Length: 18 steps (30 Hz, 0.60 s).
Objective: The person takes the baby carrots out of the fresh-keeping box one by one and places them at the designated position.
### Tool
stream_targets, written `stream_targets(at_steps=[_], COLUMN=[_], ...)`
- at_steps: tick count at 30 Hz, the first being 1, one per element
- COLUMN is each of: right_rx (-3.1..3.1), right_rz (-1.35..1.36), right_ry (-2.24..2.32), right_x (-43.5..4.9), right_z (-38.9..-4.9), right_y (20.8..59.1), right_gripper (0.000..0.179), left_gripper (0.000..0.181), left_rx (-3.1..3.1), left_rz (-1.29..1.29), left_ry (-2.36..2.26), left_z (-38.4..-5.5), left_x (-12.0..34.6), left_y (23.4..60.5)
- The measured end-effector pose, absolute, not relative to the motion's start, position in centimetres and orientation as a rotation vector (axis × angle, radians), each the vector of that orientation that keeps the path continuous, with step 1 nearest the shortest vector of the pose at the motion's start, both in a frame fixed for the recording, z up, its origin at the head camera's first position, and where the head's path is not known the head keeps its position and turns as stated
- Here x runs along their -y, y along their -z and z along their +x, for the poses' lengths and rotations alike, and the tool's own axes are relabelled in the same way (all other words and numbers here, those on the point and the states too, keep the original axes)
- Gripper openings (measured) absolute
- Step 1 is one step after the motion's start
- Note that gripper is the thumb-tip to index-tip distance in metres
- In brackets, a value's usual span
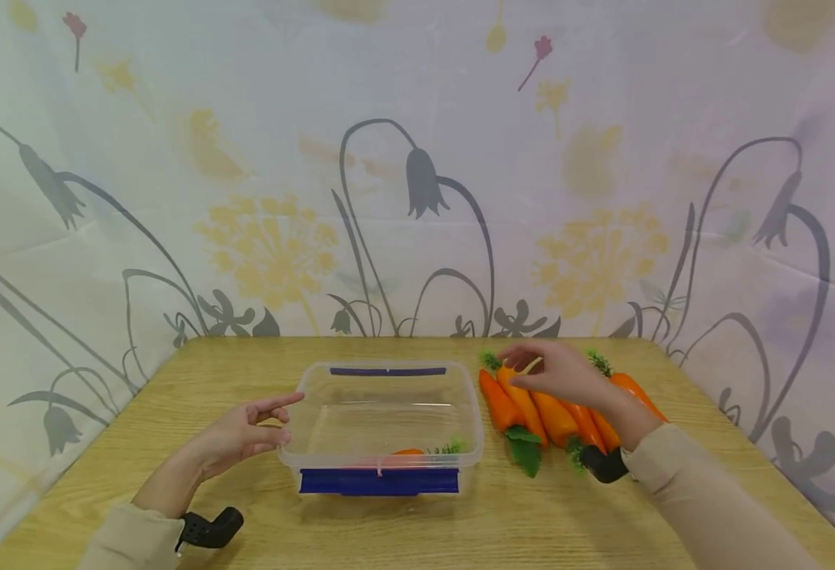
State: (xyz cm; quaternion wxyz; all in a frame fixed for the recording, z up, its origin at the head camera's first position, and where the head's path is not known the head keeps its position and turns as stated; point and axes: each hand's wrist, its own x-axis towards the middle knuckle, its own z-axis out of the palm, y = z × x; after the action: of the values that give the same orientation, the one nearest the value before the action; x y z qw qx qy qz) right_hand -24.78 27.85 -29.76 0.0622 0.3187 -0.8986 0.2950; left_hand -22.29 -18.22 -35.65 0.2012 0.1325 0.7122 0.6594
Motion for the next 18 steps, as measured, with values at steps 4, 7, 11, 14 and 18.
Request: stream_targets(at_steps=[4,7,11,14,18], right_rx=[2.708,2.726,2.749,2.750,2.749], right_rz=[0.991,0.985,1.001,1.052,1.134], right_ry=[-0.898,-0.903,-0.898,-0.928,-0.983], right_x=[-26.8,-25.9,-24.7,-23.9,-22.6], right_z=[-25.1,-25.3,-25.7,-26.0,-26.2], right_y=[29.7,29.5,29.2,29.1,29.0], right_gripper=[0.031,0.031,0.032,0.034,0.028], left_gripper=[0.067,0.068,0.068,0.068,0.071], left_rx=[-1.986,-1.981,-1.981,-1.979,-1.954], left_rz=[0.377,0.379,0.381,0.379,0.378], left_ry=[-1.847,-1.853,-1.852,-1.853,-1.870], left_z=[-22.2,-22.2,-22.1,-22.1,-22.2], left_x=[18.2,18.3,18.4,18.4,18.3], left_y=[35.6,35.6,35.7,35.6,35.6])
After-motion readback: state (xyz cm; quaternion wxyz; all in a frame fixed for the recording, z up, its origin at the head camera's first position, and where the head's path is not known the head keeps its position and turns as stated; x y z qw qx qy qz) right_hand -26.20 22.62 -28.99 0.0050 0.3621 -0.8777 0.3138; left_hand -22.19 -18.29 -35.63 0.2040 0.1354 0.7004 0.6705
